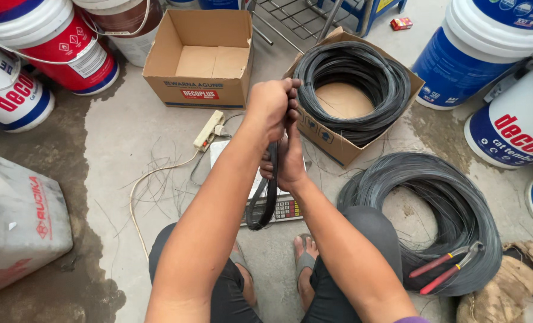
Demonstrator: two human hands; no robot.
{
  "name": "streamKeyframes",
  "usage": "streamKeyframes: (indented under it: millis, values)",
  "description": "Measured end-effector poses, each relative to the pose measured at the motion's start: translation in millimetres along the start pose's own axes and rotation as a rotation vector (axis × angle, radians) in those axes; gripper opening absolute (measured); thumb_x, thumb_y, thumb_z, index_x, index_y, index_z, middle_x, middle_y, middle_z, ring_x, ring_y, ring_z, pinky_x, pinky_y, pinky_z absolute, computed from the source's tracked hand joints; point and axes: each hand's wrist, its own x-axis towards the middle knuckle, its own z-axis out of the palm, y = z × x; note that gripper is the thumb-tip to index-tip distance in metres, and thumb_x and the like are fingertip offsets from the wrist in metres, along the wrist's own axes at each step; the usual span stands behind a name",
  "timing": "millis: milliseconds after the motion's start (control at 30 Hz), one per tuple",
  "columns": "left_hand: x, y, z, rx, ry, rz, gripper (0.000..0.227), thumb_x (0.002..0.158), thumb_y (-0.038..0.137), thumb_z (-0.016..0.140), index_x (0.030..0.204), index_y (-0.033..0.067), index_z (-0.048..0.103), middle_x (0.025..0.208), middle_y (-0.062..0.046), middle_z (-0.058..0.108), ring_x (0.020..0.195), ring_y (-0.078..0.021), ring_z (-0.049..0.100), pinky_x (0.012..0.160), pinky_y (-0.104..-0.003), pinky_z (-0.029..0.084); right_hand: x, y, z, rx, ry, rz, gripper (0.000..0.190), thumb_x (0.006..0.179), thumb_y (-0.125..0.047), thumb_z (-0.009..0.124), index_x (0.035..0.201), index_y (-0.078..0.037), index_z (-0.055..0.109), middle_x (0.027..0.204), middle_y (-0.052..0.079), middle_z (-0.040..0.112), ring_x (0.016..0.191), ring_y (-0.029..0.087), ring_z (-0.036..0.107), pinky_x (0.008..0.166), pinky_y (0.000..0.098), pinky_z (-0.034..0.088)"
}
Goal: The person handles and weighs several coils of black tubing, using a pair of pliers to cut some of the tubing before placing coils onto a digital scale one at a time.
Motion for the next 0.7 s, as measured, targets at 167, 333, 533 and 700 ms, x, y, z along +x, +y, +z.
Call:
streamKeyframes:
  millis: [167, 333, 533, 700]
  values:
    - [-41.6, 25.3, -16.4, 0.352, -0.223, 0.088, 0.019, 0.080, 0.025, 0.057, 0.083, 0.0072, 0.063, 0.068, -0.003, 0.065, 0.055, -0.0066, 0.052, 0.050, -0.018, 0.036, 19.9, 22.3, -39.4, 0.131, -0.352, -0.060, 0.053, 0.070, -0.060, 0.058, 0.101, -0.019, 0.045, 0.063, 0.003, 0.033, 0.042, 0.014, 0.040, 0.027, 0.0233, 0.033]
    - [-50.7, 43.1, -86.9, 0.606, -0.098, 0.310, 0.027, 0.075, 0.037, 0.064, 0.082, 0.0113, 0.067, 0.067, -0.004, 0.063, 0.058, -0.0104, 0.052, 0.053, -0.021, 0.042, 5.2, -21.4, -44.9, -0.150, -0.397, -0.024, 0.029, 0.075, -0.009, 0.056, 0.099, -0.017, 0.041, 0.053, -0.001, 0.025, 0.037, 0.010, 0.031, 0.024, 0.0205, 0.027]
    - [-85.2, 43.4, -135.8, 1.079, 0.009, 0.502, 0.092, 0.053, 0.026, 0.084, 0.127, 0.0238, 0.030, 0.122, -0.013, 0.034, 0.112, -0.0332, 0.034, 0.095, -0.047, 0.022, 2.3, -55.3, -51.4, -0.564, -0.536, -0.060, 0.029, 0.067, -0.004, 0.051, 0.096, 0.000, 0.053, 0.045, 0.003, 0.031, 0.031, 0.009, 0.032, 0.021, 0.0197, 0.027]
    - [-77.9, 21.5, -123.2, 1.526, -0.155, 0.438, 0.133, 0.043, 0.025, 0.087, 0.145, 0.0196, 0.003, 0.148, -0.021, 0.004, 0.137, -0.0384, -0.001, 0.107, -0.057, -0.004, 7.2, -67.5, -59.5, -0.843, -0.621, -0.077, 0.042, 0.060, -0.002, 0.058, 0.101, 0.009, 0.059, 0.035, 0.005, 0.039, 0.024, 0.007, 0.036, 0.020, 0.0190, 0.028]
